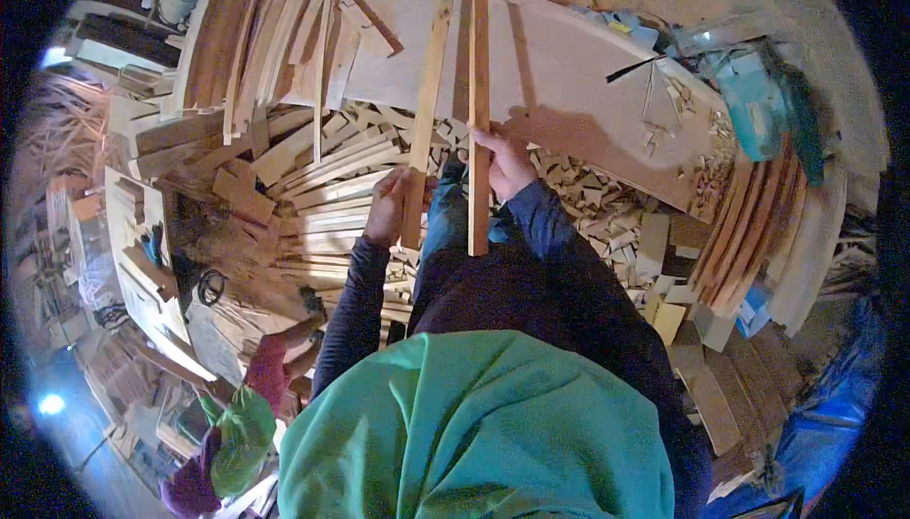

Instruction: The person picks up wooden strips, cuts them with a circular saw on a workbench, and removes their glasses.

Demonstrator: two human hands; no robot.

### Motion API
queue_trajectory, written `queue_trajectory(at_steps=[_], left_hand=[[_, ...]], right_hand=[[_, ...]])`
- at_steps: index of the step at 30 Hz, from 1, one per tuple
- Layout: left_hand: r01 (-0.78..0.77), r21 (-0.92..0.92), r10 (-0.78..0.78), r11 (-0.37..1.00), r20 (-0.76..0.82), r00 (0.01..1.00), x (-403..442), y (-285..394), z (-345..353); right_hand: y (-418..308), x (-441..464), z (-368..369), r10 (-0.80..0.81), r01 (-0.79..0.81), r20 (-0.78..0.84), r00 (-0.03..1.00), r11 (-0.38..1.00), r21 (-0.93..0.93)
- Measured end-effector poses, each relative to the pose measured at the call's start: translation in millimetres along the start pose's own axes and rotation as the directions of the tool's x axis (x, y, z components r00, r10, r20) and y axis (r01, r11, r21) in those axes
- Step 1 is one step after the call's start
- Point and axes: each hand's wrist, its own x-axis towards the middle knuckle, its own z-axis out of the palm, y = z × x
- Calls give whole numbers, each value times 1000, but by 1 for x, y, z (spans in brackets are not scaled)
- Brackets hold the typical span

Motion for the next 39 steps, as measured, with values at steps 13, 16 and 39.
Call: queue_trajectory(at_steps=[13,16,39], left_hand=[[75,-68,-75,995,-2,997,5,3,-4],[-5,19,6,1000,-15,1000,1,5,1],[-507,615,494,604,210,843,14,-12,45]], right_hand=[[15,7,-7,-44,42,48,998,998,42],[15,7,-7,1,-3,34,999,998,61],[40,17,20,-105,109,34,994,981,-158]])
